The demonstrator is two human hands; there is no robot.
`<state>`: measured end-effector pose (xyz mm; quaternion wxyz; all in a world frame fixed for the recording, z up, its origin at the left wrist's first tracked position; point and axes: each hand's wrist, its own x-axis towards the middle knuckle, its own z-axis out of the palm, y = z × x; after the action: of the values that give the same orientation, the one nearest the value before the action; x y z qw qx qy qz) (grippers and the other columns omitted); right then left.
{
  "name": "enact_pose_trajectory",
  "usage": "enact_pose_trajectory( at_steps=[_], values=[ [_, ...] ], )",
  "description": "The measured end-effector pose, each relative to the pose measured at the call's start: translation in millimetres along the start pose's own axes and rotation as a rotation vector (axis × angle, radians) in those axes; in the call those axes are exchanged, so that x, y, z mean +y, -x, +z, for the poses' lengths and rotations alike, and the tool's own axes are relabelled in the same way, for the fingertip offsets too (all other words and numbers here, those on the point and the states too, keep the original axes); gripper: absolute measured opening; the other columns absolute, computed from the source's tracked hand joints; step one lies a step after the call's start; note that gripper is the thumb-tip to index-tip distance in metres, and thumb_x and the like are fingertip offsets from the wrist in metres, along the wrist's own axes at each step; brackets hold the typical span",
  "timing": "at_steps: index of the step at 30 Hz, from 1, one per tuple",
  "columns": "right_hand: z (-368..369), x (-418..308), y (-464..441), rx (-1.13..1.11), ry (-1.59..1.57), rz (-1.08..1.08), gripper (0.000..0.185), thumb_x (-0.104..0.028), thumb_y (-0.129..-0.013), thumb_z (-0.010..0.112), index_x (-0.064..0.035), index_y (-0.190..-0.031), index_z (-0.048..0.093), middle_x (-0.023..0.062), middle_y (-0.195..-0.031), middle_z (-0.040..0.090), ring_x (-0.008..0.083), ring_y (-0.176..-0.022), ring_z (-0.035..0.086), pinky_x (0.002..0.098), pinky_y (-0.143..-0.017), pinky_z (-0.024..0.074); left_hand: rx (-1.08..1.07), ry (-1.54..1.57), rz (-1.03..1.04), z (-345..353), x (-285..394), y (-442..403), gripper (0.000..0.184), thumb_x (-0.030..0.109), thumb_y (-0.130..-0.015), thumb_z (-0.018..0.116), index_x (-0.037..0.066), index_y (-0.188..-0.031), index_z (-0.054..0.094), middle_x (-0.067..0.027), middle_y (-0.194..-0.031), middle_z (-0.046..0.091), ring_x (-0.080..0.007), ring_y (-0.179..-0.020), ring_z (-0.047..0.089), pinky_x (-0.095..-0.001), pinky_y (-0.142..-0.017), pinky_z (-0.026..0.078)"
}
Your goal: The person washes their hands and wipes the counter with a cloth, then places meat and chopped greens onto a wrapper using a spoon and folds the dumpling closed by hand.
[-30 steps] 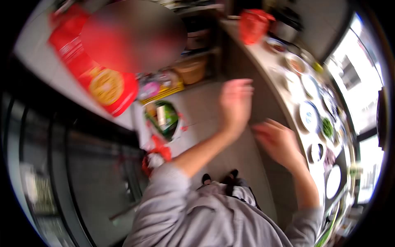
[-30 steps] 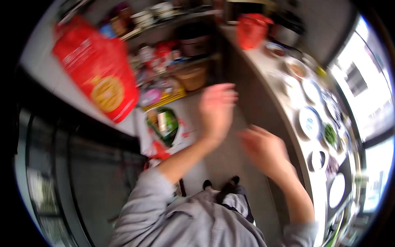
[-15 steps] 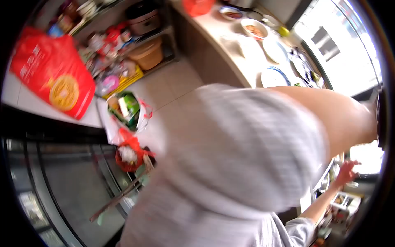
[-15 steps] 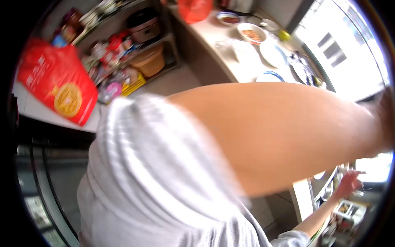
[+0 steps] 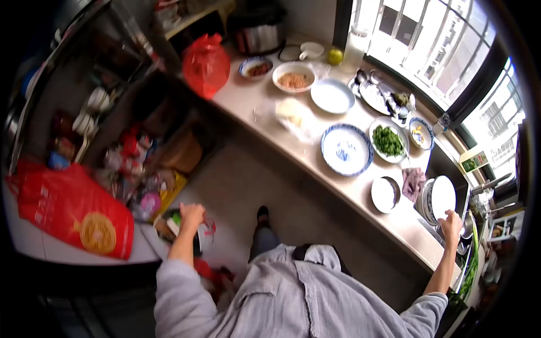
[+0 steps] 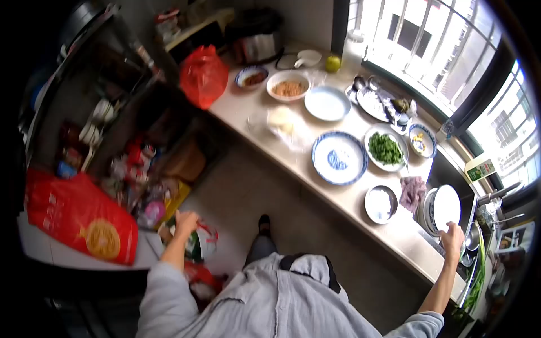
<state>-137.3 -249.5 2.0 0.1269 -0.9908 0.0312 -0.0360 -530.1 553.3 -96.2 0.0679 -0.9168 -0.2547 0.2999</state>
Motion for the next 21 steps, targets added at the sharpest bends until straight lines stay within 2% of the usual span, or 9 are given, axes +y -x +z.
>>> enact_pose_trajectory(
  at_steps=[1, 2, 4, 5, 6, 8, 11, 14, 21],
  values=[
    [10.0, -0.2, -0.1, 0.252, 0.510, -0.404, 0.019, -0.022, -0.083, 0.059, -0.0063, -0.092, 0.064, 0.0105, -0.072, 0.062, 0.0215, -0.067, 0.065, 0.0375, -0.057, 0.0507, 0.359, 0.474, -0.192, 15.5, -5.9, -16.6, 0.019, 0.027, -0.075, 0.065, 0.019, -0.091, 0.070, -0.0097, -0.087, 0.068, -0.0279, -0.088, 0.064, -0.0415, -0.080, 0.048],
    [-23.0, -110.9, 20.2, 0.197, 0.162, -0.103, 0.014, -0.018, -0.079, 0.062, -0.0041, -0.082, 0.064, 0.0121, -0.070, 0.061, 0.0244, -0.066, 0.063, 0.0389, -0.063, 0.0482, 0.469, 0.934, -0.374, -17.8, -0.1, -21.4, 0.014, 0.025, -0.075, 0.064, 0.013, -0.078, 0.069, -0.0083, -0.084, 0.067, -0.0289, -0.085, 0.063, -0.0409, -0.075, 0.048],
    [-23.0, -211.4, 20.4, 0.194, -0.306, -0.255, 0.008, -0.008, -0.079, 0.062, -0.0007, -0.081, 0.062, 0.0123, -0.069, 0.059, 0.0209, -0.064, 0.057, 0.0327, -0.058, 0.0438, 0.640, 0.954, -0.300, -51.6, 9.9, -53.9, 0.013, 0.021, -0.074, 0.065, 0.009, -0.078, 0.067, -0.0090, -0.079, 0.066, -0.0295, -0.080, 0.063, -0.0403, -0.071, 0.048],
    [-1.1, -252.7, 15.1, 0.247, -0.255, -0.406, 0.003, -0.004, -0.079, 0.061, -0.0014, -0.080, 0.061, 0.0112, -0.068, 0.058, 0.0174, -0.063, 0.055, 0.0316, -0.058, 0.0434, 0.735, 0.967, -0.258, -75.5, 17.1, -75.9, 0.013, 0.019, -0.074, 0.066, 0.007, -0.078, 0.065, -0.0094, -0.077, 0.065, -0.0297, -0.077, 0.062, -0.0400, -0.070, 0.048],
    [10.8, -310.5, 21.8, 0.046, -0.379, -0.314, 0.003, -0.003, -0.077, 0.063, -0.0024, -0.079, 0.060, 0.0086, -0.070, 0.057, 0.0162, -0.064, 0.054, 0.0310, -0.058, 0.0421, 0.786, 1.000, -0.117, -104.5, 30.3, -91.9, 0.011, 0.016, -0.074, 0.065, 0.006, -0.079, 0.064, -0.0097, -0.077, 0.065, -0.0302, -0.078, 0.061, -0.0396, -0.070, 0.047],
    [57.0, -406.5, 21.4, 0.055, -0.301, -0.688, 0.005, -0.002, -0.076, 0.065, -0.0029, -0.078, 0.061, 0.0057, -0.076, 0.060, 0.0199, -0.067, 0.059, 0.0297, -0.060, 0.0467, 0.891, 1.016, 0.125, -159.2, 64.1, -115.1, 0.008, 0.010, -0.074, 0.065, 0.005, -0.079, 0.061, -0.0108, -0.082, 0.063, -0.0307, -0.083, 0.059, -0.0382, -0.072, 0.047],
    [104.4, -522.8, 31.3, -0.106, -0.536, -0.684, 0.005, -0.008, -0.077, 0.067, -0.0045, -0.079, 0.065, 0.0091, -0.076, 0.059, 0.0246, -0.066, 0.061, 0.0329, -0.059, 0.0491, 1.055, 0.988, 0.520, -219.6, 108.6, -147.9, 0.014, 0.006, -0.073, 0.066, 0.005, -0.086, 0.060, -0.0120, -0.098, 0.061, -0.0307, -0.094, 0.056, -0.0376, -0.078, 0.047],
    [137.2, -572.7, 36.9, -0.101, -0.515, -0.637, 0.008, -0.015, -0.077, 0.066, -0.0074, -0.076, 0.064, 0.0089, -0.076, 0.058, 0.0301, -0.068, 0.059, 0.0389, -0.060, 0.0481, 0.998, 0.856, 0.644, -258.1, 132.7, -169.3, 0.039, 0.003, -0.072, 0.065, 0.007, -0.110, 0.055, -0.0110, -0.104, 0.058, -0.0304, -0.092, 0.056, -0.0405, -0.081, 0.048],
    [152.4, -567.0, 60.1, -0.161, -0.578, -0.390, 0.008, -0.014, -0.078, 0.066, -0.0068, -0.077, 0.063, 0.0087, -0.072, 0.057, 0.0271, -0.064, 0.059, 0.0369, -0.058, 0.0475, 1.046, 0.718, 0.955, -236.4, 114.7, -242.7, 0.020, -0.006, -0.069, 0.058, 0.006, -0.084, 0.060, -0.0067, -0.084, 0.059, -0.0254, -0.082, 0.057, -0.0357, -0.070, 0.050]
  ],
)
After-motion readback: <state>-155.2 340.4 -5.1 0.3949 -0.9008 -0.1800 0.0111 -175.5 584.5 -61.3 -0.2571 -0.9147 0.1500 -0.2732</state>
